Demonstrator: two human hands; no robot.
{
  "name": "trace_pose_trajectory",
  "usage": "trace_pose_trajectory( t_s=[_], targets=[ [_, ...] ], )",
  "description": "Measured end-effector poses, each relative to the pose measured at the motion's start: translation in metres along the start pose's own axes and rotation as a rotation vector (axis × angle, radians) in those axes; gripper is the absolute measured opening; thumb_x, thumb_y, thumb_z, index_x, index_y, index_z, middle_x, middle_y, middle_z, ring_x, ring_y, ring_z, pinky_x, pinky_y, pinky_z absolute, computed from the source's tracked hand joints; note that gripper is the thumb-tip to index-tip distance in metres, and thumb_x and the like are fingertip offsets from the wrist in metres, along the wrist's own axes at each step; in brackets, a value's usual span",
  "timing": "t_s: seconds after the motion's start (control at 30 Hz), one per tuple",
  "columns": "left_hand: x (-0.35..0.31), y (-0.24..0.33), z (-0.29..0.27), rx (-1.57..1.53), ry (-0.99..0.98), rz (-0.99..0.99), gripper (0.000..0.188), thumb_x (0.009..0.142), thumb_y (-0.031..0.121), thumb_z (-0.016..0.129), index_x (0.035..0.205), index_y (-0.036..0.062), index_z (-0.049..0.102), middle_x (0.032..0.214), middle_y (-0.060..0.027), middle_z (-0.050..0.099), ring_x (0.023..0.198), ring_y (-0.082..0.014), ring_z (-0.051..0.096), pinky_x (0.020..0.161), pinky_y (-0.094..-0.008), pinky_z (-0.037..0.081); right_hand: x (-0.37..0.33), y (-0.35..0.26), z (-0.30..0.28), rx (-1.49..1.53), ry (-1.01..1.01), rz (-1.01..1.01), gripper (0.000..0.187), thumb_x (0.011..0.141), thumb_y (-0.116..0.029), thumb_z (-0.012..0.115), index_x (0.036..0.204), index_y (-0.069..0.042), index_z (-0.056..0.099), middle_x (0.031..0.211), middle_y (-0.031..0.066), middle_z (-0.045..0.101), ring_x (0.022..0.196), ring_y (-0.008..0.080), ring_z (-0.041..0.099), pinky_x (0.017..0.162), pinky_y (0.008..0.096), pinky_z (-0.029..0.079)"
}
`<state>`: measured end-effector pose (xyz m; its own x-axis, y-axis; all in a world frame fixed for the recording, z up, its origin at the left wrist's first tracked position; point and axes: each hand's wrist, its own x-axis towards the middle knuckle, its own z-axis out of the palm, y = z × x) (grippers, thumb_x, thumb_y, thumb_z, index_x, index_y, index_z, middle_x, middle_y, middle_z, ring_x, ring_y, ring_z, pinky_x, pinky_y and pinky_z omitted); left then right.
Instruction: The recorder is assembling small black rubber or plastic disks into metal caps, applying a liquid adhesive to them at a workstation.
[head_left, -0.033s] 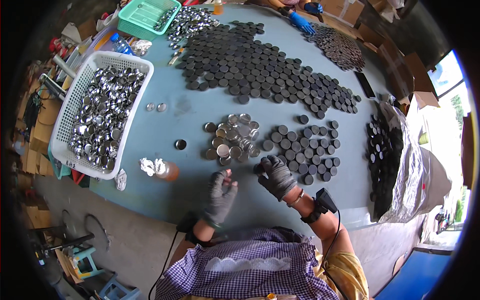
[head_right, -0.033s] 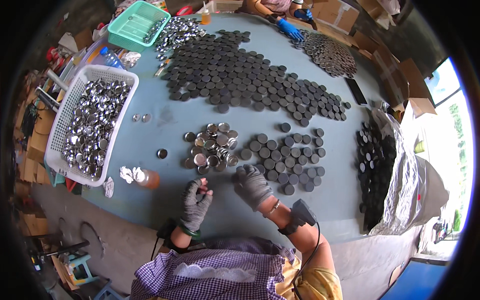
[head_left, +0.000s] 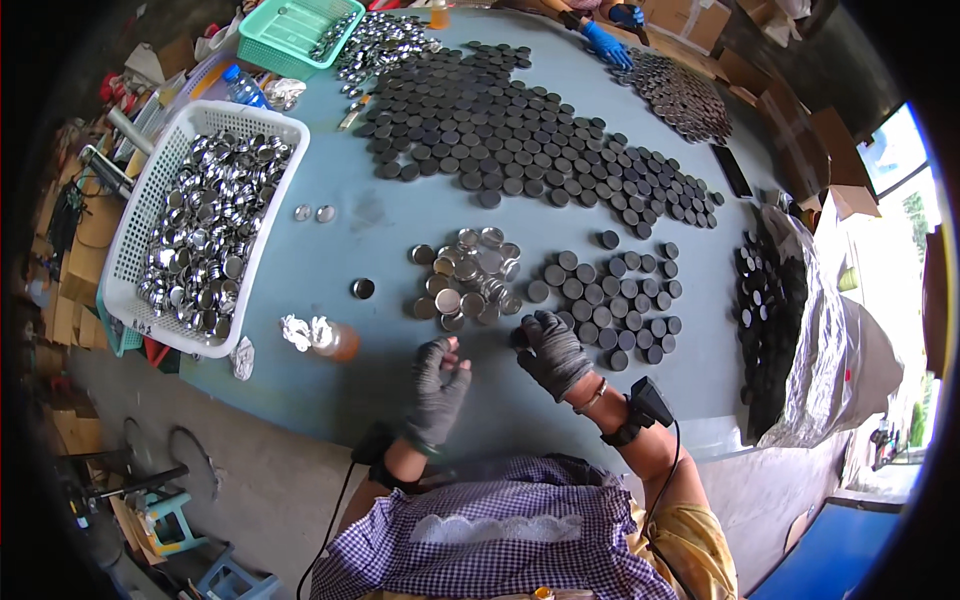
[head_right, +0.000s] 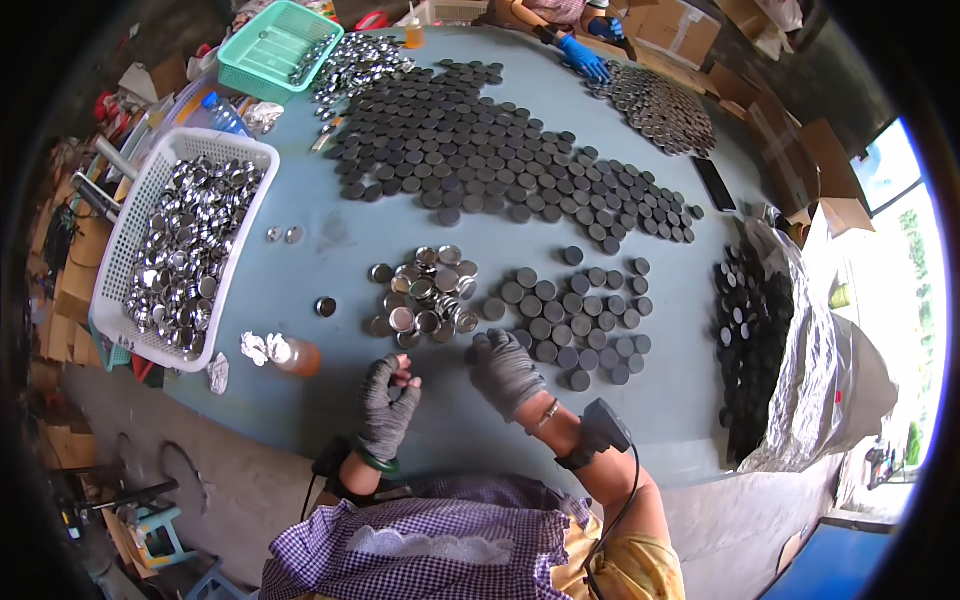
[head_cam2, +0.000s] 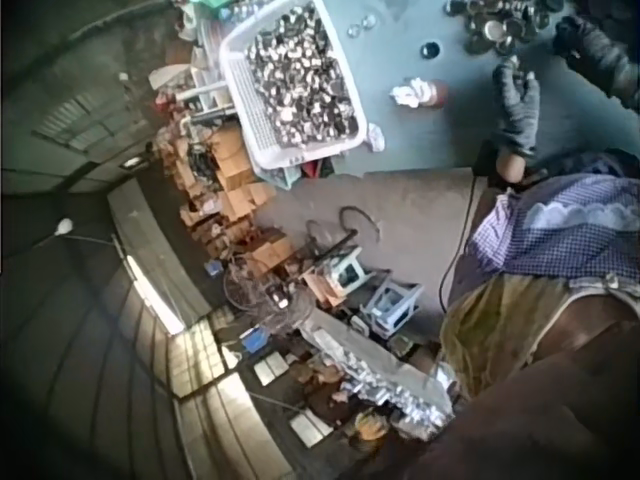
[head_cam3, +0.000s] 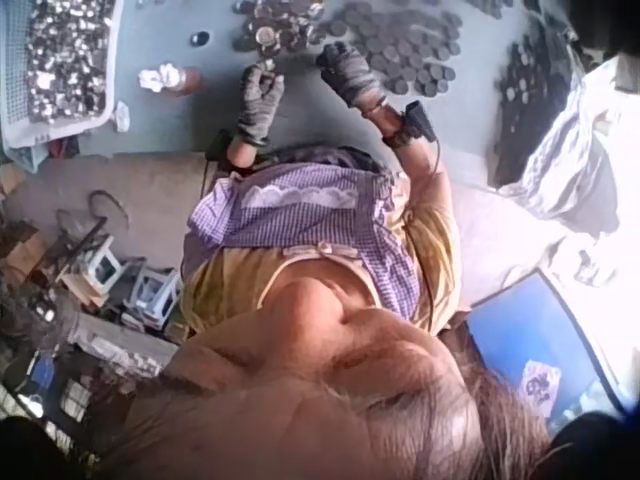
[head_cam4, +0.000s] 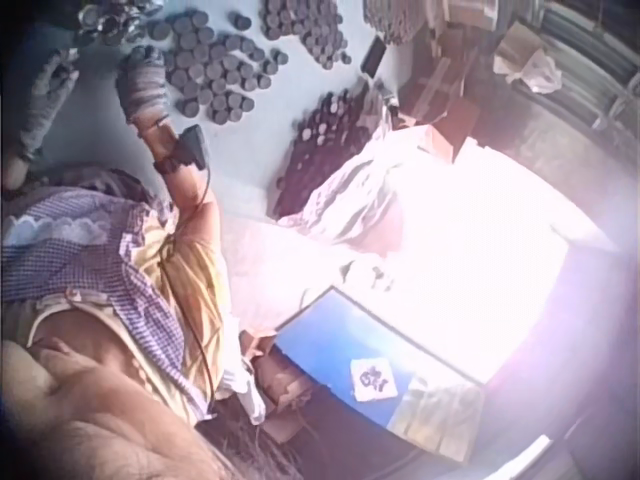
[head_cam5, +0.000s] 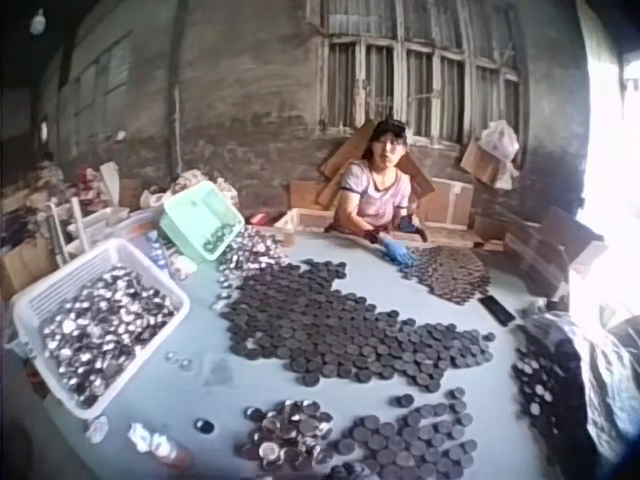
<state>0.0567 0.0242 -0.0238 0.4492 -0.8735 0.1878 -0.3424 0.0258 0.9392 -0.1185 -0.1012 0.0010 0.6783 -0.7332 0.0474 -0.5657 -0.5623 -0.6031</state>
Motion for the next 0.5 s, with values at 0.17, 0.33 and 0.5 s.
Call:
trace_pose_trajectory(
  t_s=[0.17,0.33,0.5],
  targets=[
    [0.009,-0.007,-0.007,0.002,0.049,-0.013,0.037,0.079,-0.008,0.069,0.114,-0.0004,0.058,0.102,-0.0065,0.062,0.08,-0.0105,0.054,0.077,-0.0267,0.051,0.007,-0.004,-0.001,-0.158,-0.135,0.117,0.017,0.084,-0.015,0.055,0.094,-0.004,0.064,0.101,0.0191,0.06,0.095,0.0366,0.06,0.086,0.047,0.049],
    [0.007,0.0,0.002,0.043,0.025,-0.024,0.035,0.08,-0.004,0.07,0.113,0.0012,0.06,0.101,-0.0051,0.064,0.079,-0.01,0.055,0.076,-0.0269,0.05,0.004,-0.002,-0.002,-0.272,-0.156,0.089,0.017,0.085,-0.013,0.055,0.095,-0.002,0.064,0.102,0.0207,0.061,0.095,0.0372,0.06,0.085,0.0467,0.05],
    [-0.001,0.005,0.009,0.07,0.006,0.006,0.031,0.08,0.001,0.069,0.11,0.0004,0.062,0.097,-0.0084,0.065,0.075,-0.0145,0.059,0.071,-0.0292,0.052,-0.013,0.018,-0.009,-0.226,-0.137,0.15,0.019,0.086,-0.013,0.052,0.095,-0.001,0.063,0.107,0.0216,0.061,0.098,0.0384,0.061,0.085,0.0475,0.05]
  ],
)
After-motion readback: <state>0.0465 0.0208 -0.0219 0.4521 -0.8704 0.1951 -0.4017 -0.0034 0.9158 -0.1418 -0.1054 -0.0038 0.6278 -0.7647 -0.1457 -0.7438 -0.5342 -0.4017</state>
